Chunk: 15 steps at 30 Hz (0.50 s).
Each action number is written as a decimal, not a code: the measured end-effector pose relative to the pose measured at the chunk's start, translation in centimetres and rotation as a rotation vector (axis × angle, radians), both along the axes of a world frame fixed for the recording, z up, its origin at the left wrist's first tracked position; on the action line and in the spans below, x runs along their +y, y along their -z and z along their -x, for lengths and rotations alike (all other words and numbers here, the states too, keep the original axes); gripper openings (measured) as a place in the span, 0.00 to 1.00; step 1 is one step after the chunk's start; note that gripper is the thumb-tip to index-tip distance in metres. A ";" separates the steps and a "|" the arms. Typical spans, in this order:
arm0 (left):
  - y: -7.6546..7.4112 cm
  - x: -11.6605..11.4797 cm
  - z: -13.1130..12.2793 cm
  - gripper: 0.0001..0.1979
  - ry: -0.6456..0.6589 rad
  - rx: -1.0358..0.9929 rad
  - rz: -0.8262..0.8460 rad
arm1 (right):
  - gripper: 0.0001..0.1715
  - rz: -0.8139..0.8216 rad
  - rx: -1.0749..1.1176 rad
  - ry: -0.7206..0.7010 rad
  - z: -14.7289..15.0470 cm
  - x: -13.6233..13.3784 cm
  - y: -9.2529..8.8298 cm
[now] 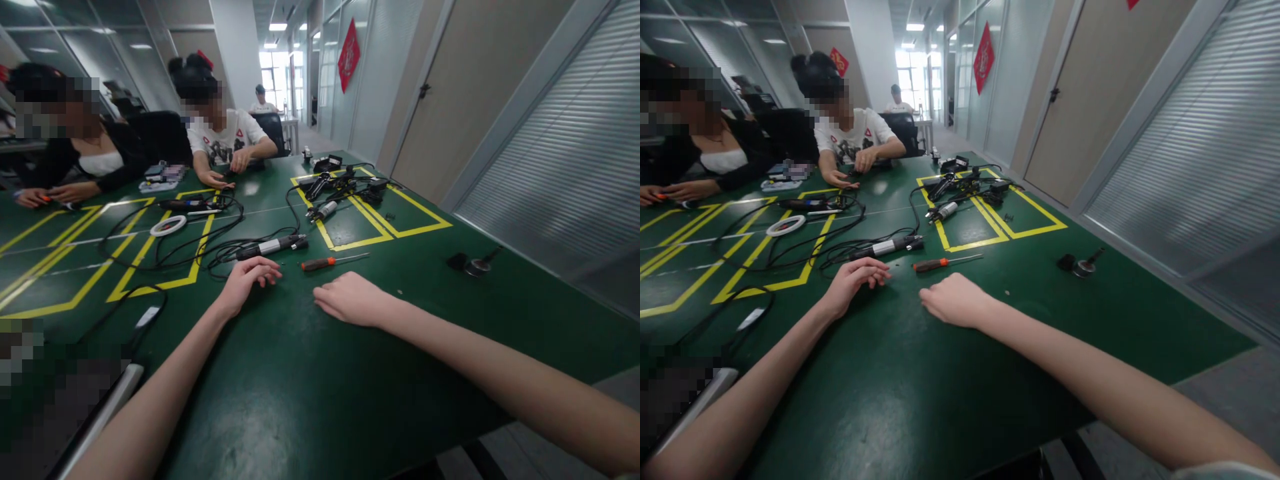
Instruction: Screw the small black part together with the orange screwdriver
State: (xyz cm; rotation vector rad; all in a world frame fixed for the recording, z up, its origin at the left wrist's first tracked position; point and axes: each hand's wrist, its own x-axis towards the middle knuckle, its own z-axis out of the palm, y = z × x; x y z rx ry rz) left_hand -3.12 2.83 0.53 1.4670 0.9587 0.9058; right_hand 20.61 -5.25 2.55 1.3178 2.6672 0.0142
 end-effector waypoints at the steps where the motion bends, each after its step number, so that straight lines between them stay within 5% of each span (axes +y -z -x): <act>1: -0.1 0.0 0.0 0.14 0.000 0.002 0.001 | 0.16 -0.003 -0.012 0.076 -2.1 -0.4 0.0; 8: -0.3 -0.2 0.0 0.14 0.007 0.024 -0.015 | 0.18 -0.131 -0.098 0.546 -16.7 -3.9 1.1; 15: -0.2 -0.2 0.1 0.12 0.015 0.037 -0.042 | 0.21 -0.201 0.013 0.736 -20.1 -5.4 1.3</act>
